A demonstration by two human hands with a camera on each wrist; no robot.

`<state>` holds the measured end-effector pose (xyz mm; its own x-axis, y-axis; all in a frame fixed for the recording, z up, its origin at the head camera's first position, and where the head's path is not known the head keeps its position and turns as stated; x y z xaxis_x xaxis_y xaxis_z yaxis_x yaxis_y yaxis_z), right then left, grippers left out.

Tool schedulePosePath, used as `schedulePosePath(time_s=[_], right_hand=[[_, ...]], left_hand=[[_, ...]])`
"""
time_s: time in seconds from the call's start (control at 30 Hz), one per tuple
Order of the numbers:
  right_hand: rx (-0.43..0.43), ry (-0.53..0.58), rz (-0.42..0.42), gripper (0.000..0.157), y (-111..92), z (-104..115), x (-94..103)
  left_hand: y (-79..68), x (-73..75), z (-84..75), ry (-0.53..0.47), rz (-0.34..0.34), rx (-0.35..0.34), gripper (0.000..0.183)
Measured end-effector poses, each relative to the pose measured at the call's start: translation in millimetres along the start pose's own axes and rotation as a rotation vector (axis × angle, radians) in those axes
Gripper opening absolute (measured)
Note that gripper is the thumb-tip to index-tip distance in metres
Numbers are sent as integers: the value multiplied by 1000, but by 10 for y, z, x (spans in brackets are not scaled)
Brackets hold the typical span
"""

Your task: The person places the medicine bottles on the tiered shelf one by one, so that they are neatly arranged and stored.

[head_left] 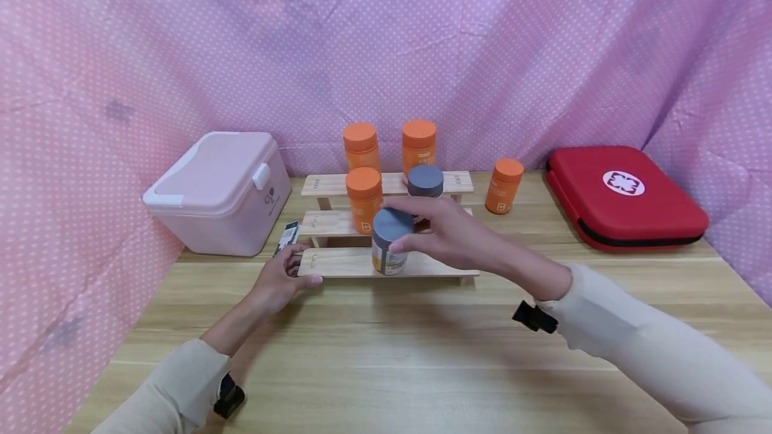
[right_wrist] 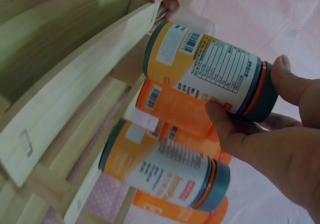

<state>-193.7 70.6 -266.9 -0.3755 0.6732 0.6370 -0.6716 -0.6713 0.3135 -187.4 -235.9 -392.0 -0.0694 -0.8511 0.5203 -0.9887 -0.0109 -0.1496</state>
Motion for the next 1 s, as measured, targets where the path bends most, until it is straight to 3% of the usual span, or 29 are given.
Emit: schedulePosePath(time_s=[0.4,0.73,1.0], right_hand=[[-112,8,28,44,246,-79,-316],[-125,-25,6,39,266,-127,-403],[-214,-58,21,51,319,-112,-400]], left_hand=[[5,5,0,-19,16,3,67],[1,6,-13,-11,17,25,68],[12,8,-13,-13,11,16,68]])
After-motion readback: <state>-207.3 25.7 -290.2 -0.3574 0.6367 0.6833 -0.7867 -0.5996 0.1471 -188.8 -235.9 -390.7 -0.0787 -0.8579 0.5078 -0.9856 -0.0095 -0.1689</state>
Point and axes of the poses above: each hand's wrist, its own y-axis towards the middle knuckle, its own x-axis out of the back of the hand, z = x × y, the point moved 1 cm from there along y, towards the middle knuckle, and after that the axes turned 1 degree about -z, right-handed, at the moved point
